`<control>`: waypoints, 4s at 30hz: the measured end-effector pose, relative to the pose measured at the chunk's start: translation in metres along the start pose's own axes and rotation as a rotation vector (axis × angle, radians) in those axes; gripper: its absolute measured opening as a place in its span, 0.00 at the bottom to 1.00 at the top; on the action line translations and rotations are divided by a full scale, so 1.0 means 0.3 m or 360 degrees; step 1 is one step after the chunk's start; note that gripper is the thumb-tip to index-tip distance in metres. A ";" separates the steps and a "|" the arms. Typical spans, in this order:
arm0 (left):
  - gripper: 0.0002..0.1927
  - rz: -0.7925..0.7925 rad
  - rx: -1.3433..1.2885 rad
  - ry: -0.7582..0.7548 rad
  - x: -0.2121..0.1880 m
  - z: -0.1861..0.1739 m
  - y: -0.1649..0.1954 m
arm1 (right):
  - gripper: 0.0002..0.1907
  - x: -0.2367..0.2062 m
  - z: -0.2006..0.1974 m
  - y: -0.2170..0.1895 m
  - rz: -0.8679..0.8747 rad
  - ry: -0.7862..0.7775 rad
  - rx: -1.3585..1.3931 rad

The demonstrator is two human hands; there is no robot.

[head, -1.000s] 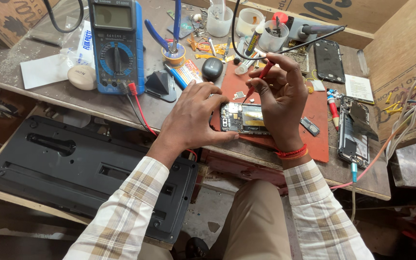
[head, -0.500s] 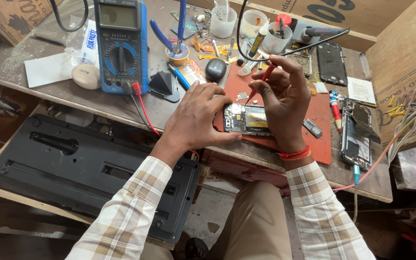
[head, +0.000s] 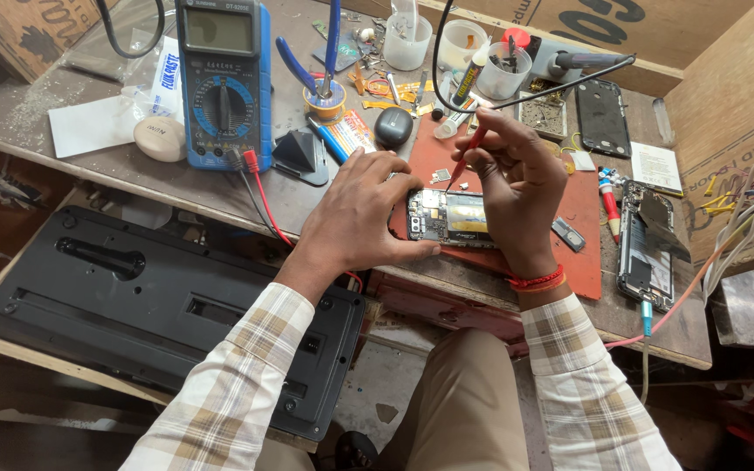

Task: The person uses a multimeter to test points on a disassembled mobile phone motherboard. They hold the board with one hand and probe various components with the multimeter leads in the other hand.

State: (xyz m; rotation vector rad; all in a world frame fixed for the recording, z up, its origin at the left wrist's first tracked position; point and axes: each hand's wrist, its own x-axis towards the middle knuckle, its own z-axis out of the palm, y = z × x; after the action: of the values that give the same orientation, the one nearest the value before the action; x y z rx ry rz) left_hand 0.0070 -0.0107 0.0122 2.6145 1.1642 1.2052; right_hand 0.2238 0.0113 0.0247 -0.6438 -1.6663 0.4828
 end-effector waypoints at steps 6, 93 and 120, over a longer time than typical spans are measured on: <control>0.36 0.0039 0.0017 0.0041 -0.001 0.003 -0.001 | 0.21 0.001 -0.012 0.008 -0.0147 -0.0005 -0.0112; 0.39 -0.0023 0.0040 -0.0100 0.001 -0.016 0.005 | 0.15 0.026 -0.010 0.034 0.0101 -0.0114 0.0362; 0.39 0.0057 0.0006 -0.0034 0.001 -0.010 -0.007 | 0.17 0.030 -0.060 0.004 -0.0225 0.0335 0.0185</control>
State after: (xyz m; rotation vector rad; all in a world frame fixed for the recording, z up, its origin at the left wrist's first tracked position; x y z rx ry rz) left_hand 0.0038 -0.0096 0.0138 2.6555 1.1217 1.1793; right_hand 0.2405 0.0175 0.0341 -0.4710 -1.4617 0.3931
